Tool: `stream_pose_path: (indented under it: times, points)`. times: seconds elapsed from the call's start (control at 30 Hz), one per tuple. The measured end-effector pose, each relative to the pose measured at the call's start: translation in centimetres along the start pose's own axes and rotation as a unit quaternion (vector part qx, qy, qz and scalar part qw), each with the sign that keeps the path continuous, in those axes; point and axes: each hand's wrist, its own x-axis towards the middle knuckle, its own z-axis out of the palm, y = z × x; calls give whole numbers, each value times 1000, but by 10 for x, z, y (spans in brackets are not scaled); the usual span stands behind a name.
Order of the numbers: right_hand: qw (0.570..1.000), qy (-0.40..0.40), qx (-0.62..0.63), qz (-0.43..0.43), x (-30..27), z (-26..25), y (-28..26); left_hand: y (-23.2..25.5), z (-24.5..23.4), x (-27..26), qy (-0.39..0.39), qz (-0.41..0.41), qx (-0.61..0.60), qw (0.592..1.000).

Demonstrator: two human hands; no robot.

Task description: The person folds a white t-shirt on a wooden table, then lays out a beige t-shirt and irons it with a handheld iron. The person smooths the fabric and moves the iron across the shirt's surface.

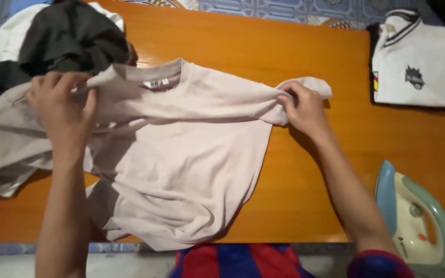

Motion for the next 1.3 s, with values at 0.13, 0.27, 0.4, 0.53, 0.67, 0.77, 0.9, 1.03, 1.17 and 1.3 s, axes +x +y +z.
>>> stream_pose_path:
  times: [0.13,0.27,0.4,0.53,0.67,0.77,0.9,1.03,1.17,1.3]
  points:
    - [994,-4,10,106,-32,-60,-50,27,-38,9,-24,63,-171,983]
    - [995,-1,-15,100,-72,-109,-20,43,-70,24,-203,-41,-251,945]
    - [981,23,-66,181,-121,-169,-33,54,-76,46,-282,16,-341,897]
    - [965,96,-66,233,-147,-194,-13,77,-50,82,-261,36,-331,906]
    - [978,109,-65,168,-122,-196,20,107,-1,118,-202,35,-377,903]
    - [987,71,-65,126,-94,-187,38,111,51,127,-194,25,-380,904]
    - [966,-13,-79,247,-61,-164,59,117,103,125,-262,-79,-405,872]
    - [968,-97,-114,201,-61,-136,133,155,76,118,-260,-219,-353,872]
    - [947,-66,-255,182,-50,-102,137,126,111,115,-317,-153,-252,901]
    - [984,-45,-142,101,-9,-58,97,118,138,113,-373,-124,-180,902]
